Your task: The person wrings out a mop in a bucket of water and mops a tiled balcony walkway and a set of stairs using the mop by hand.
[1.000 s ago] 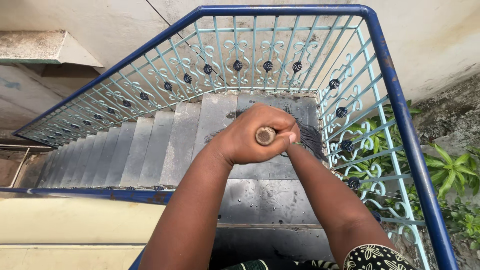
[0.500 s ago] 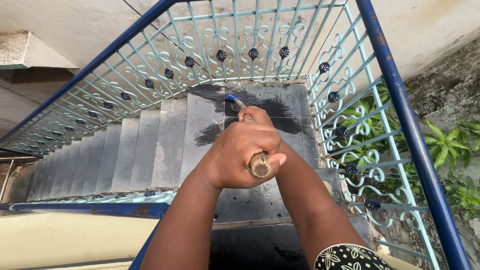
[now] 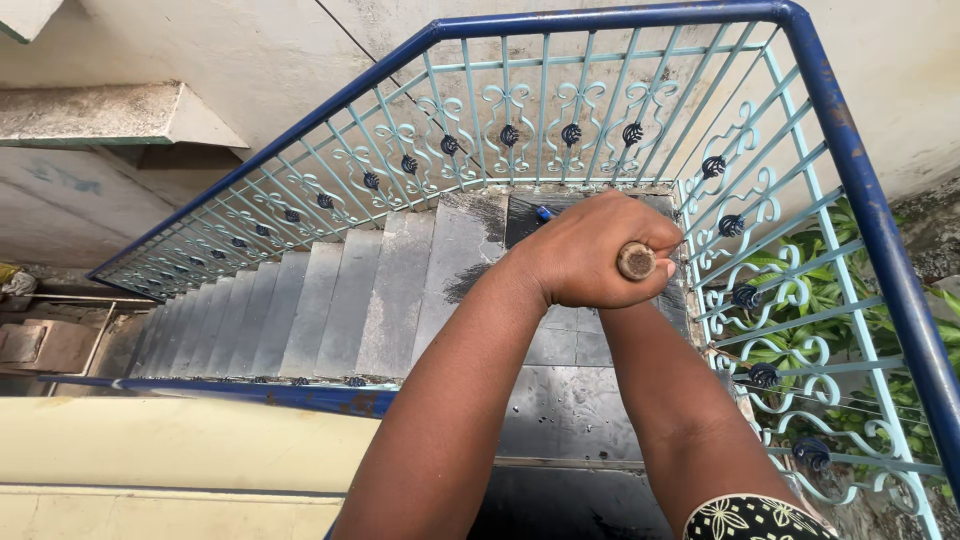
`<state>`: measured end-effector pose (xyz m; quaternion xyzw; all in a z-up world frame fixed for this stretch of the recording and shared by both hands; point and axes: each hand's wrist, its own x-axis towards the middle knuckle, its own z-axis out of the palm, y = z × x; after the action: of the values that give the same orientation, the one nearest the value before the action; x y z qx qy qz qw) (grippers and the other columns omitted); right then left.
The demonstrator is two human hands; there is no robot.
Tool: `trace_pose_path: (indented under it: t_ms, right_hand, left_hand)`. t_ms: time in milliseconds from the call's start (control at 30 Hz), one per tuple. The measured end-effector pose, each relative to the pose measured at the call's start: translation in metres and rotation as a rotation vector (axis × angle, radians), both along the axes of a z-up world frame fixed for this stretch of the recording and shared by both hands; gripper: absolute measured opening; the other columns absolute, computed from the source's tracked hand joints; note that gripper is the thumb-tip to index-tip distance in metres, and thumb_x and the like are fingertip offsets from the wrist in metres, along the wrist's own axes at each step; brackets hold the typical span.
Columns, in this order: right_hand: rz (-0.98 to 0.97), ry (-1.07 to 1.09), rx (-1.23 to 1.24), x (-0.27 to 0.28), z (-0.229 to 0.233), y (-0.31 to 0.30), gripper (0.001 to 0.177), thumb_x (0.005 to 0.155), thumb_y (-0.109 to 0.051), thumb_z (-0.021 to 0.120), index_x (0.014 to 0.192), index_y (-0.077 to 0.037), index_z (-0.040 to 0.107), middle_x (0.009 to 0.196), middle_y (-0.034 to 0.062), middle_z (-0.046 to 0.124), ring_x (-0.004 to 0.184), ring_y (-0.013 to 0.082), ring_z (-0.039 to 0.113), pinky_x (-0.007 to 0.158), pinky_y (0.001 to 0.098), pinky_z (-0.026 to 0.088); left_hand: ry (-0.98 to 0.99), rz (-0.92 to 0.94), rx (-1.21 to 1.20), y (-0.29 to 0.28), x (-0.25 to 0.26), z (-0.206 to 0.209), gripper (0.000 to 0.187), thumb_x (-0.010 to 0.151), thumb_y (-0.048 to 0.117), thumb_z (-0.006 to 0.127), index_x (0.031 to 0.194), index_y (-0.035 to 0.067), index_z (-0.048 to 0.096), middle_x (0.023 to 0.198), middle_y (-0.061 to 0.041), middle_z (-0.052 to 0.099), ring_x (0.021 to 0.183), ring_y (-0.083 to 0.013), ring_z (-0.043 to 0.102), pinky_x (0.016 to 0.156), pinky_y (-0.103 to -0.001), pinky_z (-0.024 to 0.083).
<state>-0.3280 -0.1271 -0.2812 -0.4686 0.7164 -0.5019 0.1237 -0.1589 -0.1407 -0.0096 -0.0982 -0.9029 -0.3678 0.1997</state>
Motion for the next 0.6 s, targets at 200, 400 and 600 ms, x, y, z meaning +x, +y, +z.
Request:
trace_pose_path:
  t_ms: [200, 400, 600]
  right_hand:
    - [0.183, -0.065, -0.011, 0.03, -0.003, -0.038, 0.022, 0.089, -0.013, 0.072, 0.109, -0.005, 0.066, 0.093, 0.004, 0.066, 0.08, 0.0138, 0.063, 0.072, 0.0311, 0.05]
    - [0.206, 0.049, 0.057, 0.046, 0.018, 0.0, 0.027, 0.091, -0.014, 0.072, 0.115, -0.006, 0.064, 0.093, 0.0025, 0.064, 0.078, 0.0129, 0.061, 0.07, 0.0314, 0.049]
    - [0.317, -0.219, -0.06, 0.06, -0.016, -0.075, 0.031, 0.093, -0.016, 0.073, 0.121, -0.007, 0.063, 0.093, 0.0009, 0.063, 0.076, 0.0119, 0.06, 0.068, 0.0317, 0.049]
  left_hand:
    - [-0.089, 0.014, -0.013, 0.004, -0.009, 0.006, 0.016, 0.074, 0.021, 0.07, 0.069, 0.009, 0.06, 0.065, -0.008, 0.065, 0.064, -0.0286, 0.066, 0.059, -0.045, 0.048]
    - [0.035, -0.229, 0.242, -0.009, -0.004, 0.077, 0.019, 0.088, 0.019, 0.074, 0.077, 0.008, 0.061, 0.066, 0.0, 0.06, 0.061, -0.0126, 0.056, 0.059, -0.035, 0.049]
    - [0.094, 0.11, 0.191, -0.017, 0.025, 0.058, 0.02, 0.088, 0.015, 0.067, 0.075, 0.007, 0.053, 0.067, -0.003, 0.053, 0.061, -0.0143, 0.052, 0.059, -0.036, 0.046]
